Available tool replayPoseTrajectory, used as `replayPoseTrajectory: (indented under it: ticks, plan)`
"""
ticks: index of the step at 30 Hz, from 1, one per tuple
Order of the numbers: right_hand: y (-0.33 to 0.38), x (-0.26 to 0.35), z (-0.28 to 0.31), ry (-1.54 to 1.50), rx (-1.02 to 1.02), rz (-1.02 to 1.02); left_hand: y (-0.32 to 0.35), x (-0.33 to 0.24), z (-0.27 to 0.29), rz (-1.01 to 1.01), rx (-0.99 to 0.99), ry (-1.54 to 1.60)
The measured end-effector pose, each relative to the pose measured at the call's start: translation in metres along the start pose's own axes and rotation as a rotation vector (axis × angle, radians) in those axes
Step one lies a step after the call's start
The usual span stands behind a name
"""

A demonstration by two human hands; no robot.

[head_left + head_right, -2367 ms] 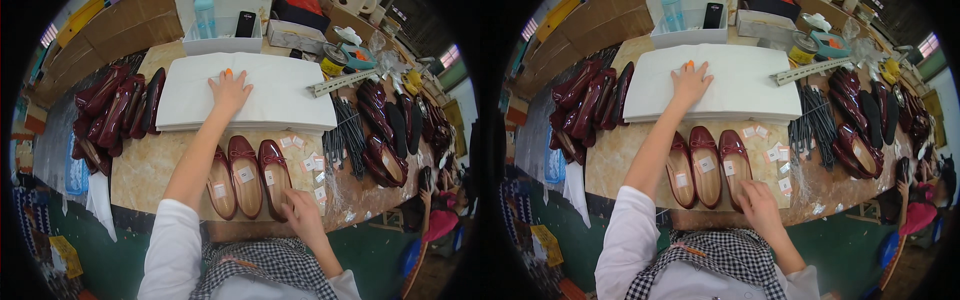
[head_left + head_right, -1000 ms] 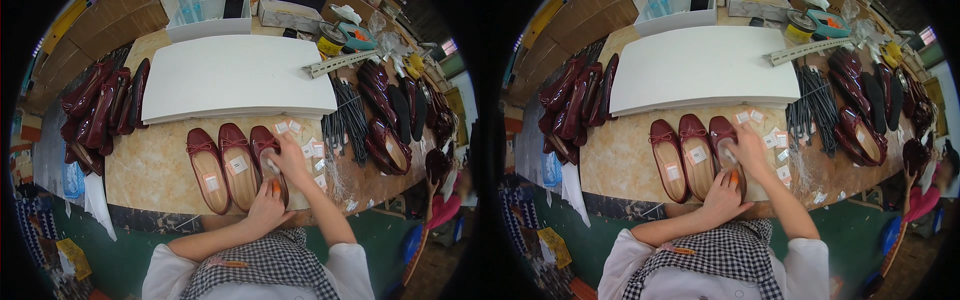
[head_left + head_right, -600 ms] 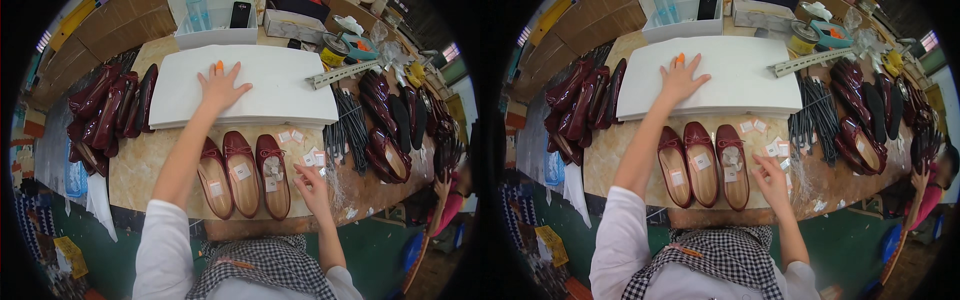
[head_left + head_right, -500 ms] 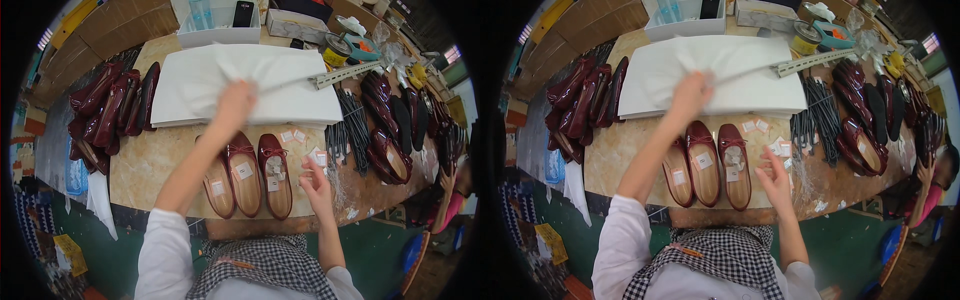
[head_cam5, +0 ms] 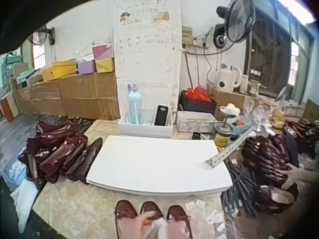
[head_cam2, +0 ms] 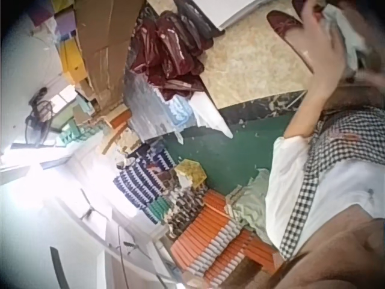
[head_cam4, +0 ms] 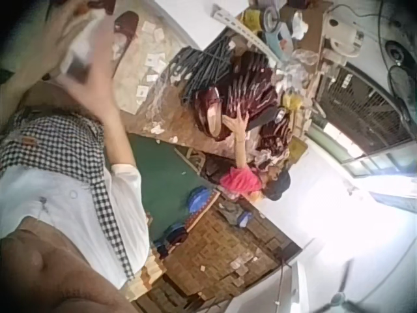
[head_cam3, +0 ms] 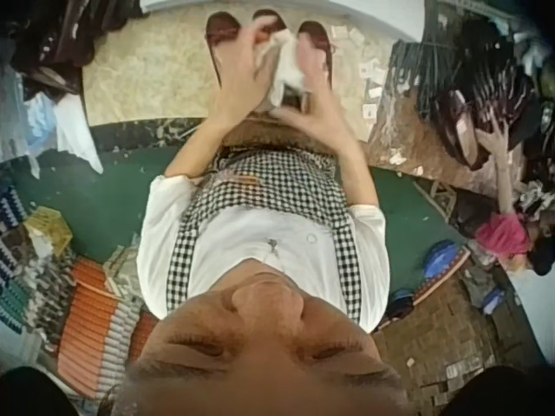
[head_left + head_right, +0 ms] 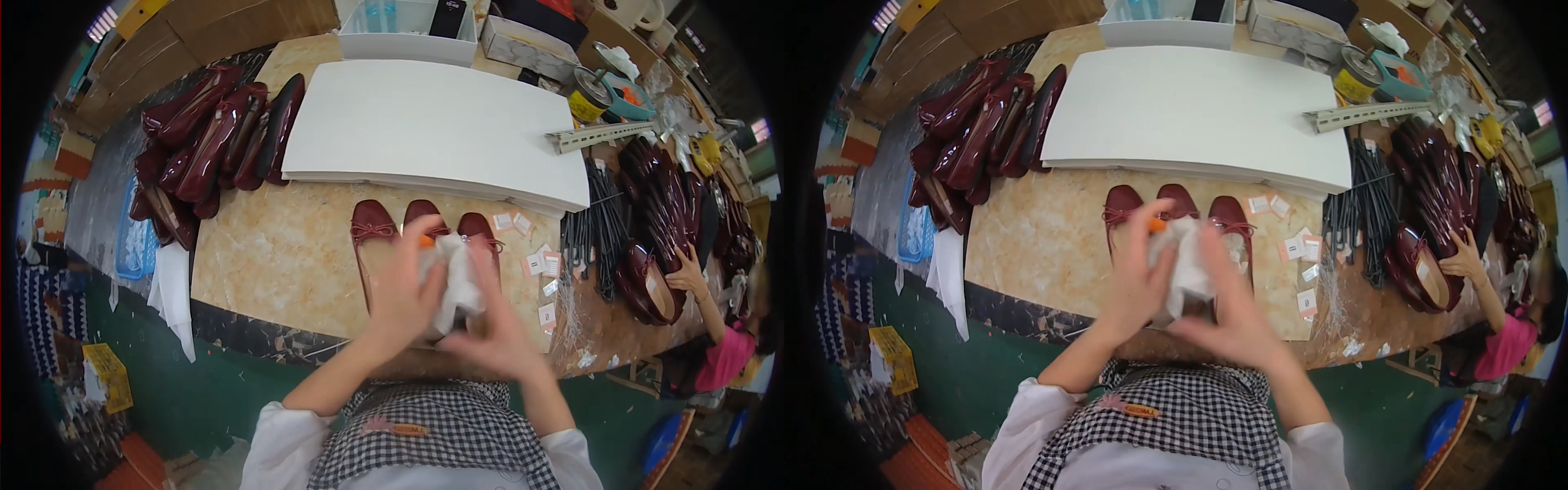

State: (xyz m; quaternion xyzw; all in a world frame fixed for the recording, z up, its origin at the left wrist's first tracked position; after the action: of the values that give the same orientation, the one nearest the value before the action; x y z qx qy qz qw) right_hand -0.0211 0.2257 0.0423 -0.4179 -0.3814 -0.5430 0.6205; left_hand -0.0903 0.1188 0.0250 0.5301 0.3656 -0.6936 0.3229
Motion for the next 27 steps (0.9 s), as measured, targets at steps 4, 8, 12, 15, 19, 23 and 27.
replayPoseTrajectory:
  ticks: [4, 8, 12, 15, 19, 23, 27]
  plan:
    - [-0.018, -0.061, 0.025, -0.146, -0.169, -0.206, -0.011, 0.036, 0.013, 0.165, 0.127, 0.077]
    - [-0.029, -0.094, 0.006, -0.357, -0.046, -0.46, 0.042, 0.041, -0.024, -0.245, 0.333, -0.849]
    - [-0.046, -0.075, -0.04, 0.925, 0.127, -0.032, 0.063, 0.036, -0.048, -0.135, 0.551, -0.988]
    - [-0.066, -0.088, -0.046, 0.962, 0.15, -0.017, 0.06, 0.039, -0.058, -0.164, 0.51, -0.976]
    - [-0.057, -0.068, -0.022, 0.527, 0.182, -0.063, 0.059, 0.044, -0.051, -0.073, 0.555, -0.959]
    - [-0.086, -0.101, -0.015, 0.705, 0.034, -0.213, 0.049, 0.037, -0.053, -0.256, 0.463, -1.024]
    - [-0.072, -0.093, 0.002, 0.489, 0.0, -0.112, -0.008, 0.012, -0.035, -0.243, 0.618, -0.993]
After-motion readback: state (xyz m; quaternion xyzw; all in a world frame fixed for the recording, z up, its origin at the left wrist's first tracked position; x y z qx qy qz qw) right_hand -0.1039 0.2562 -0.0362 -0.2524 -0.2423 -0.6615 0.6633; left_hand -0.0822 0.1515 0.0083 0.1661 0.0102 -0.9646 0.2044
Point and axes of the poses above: each hand's wrist, its own y-axis away from the middle knuckle, its own z-axis out of the back of the hand, x = y × z, the point moved 6 cm from there along -y, towards the middle knuckle, and after that the axes turned 11 degrees about x, right-handed, at the moved point
